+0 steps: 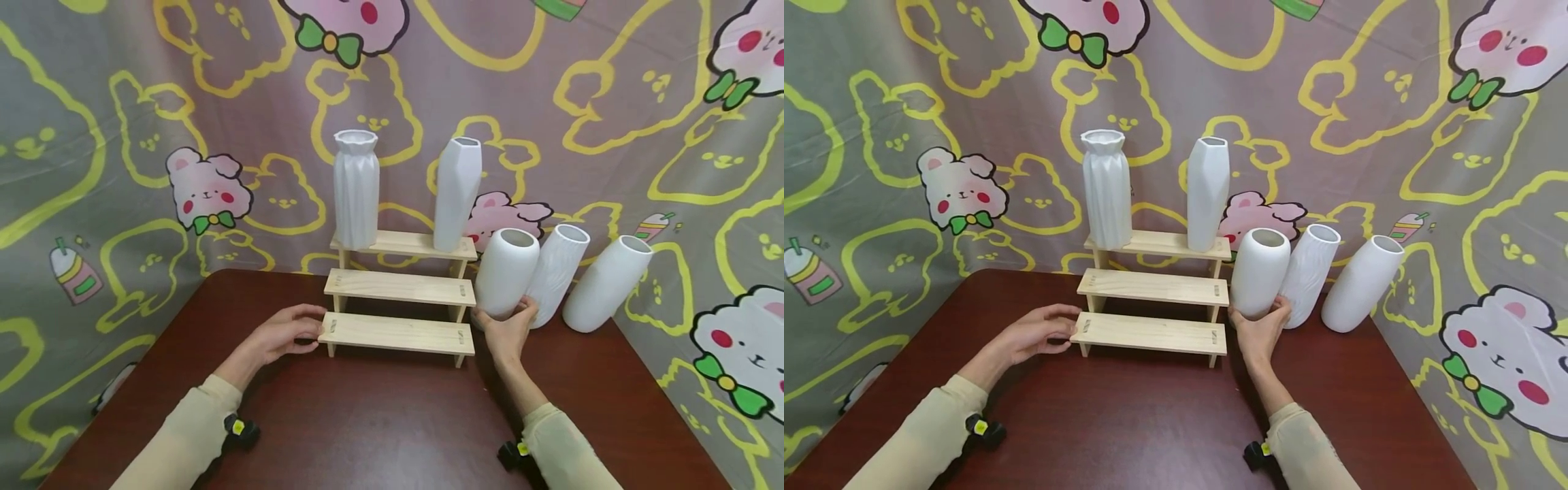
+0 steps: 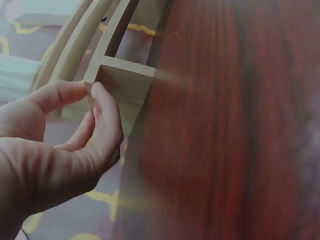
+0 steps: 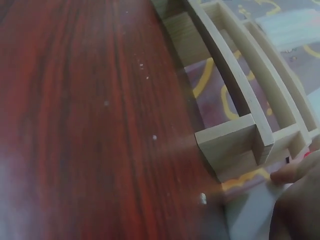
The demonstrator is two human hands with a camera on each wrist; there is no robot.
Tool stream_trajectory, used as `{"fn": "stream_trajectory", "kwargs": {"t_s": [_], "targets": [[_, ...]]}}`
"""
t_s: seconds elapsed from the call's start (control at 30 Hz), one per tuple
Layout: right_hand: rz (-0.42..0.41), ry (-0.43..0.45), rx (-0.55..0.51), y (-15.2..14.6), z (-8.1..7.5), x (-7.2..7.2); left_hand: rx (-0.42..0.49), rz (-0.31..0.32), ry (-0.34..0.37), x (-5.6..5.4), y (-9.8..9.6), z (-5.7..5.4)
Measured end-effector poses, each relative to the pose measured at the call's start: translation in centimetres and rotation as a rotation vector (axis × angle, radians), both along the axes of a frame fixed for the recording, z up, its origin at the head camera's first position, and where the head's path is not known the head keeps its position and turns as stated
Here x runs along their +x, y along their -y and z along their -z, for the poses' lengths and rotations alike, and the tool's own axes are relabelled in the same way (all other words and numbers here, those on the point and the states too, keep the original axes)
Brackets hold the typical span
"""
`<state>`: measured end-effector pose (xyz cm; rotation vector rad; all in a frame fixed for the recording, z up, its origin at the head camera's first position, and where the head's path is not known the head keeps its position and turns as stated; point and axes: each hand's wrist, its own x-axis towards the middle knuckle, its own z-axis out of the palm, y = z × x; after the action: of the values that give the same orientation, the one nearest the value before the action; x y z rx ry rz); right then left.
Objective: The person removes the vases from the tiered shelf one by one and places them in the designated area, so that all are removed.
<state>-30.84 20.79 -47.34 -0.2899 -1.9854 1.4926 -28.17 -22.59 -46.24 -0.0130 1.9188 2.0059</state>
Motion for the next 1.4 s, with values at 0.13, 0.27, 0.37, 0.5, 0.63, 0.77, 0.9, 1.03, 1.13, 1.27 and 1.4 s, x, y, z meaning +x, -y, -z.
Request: {"fn": "stream_trajectory", "kwargs": {"t_s": [0.13,0.27,0.37,0.5,0.63,0.77,0.9,1.03,1.13,1.27,1.4], "targets": [[-0.043,0.052,0.001,0.0,-0.9,0.8,-0.123,-0.029,-0.089,0.3,-0.4,-1.1],[-0.073,0.082,-0.026,0.0,-2.3,2.4,-0.269,-0.102,-0.269,0.9,-1.3,-2.5],[-0.069,0.056,-0.039,0.2,-3.6,3.6,-0.419,-0.152,-0.444,1.3,-2.0,-3.4],[-0.046,-0.04,-0.031,0.5,-5.5,4.7,-0.581,-0.14,-0.618,1.4,-3.0,-3.9],[-0.041,-0.154,-0.005,0.7,-7.4,5.3,-0.634,-0.084,-0.689,1.2,-3.8,-3.6],[-0.072,-0.221,0.062,0.8,-9.1,5.4,-0.633,-0.041,-0.688,1.2,-4.3,-3.2],[-0.117,-0.251,0.132,0.8,-10.5,5.4,-0.624,-0.007,-0.626,1.5,-4.5,-2.9],[-0.172,-0.259,0.207,1.0,-11.5,4.8,-0.612,0.004,-0.578,1.4,-4.5,-2.1],[-0.196,-0.278,0.269,1.1,-12.2,4.4,-0.584,0.008,-0.57,1.2,-4.5,-1.7],[-0.206,-0.313,0.361,1.3,-13.3,3.5,-0.534,0.02,-0.569,0.9,-4.6,-1.6],[-0.239,-0.34,0.411,1.8,-14.4,2.7,-0.501,0.026,-0.561,0.8,-4.8,-1.5]]}}
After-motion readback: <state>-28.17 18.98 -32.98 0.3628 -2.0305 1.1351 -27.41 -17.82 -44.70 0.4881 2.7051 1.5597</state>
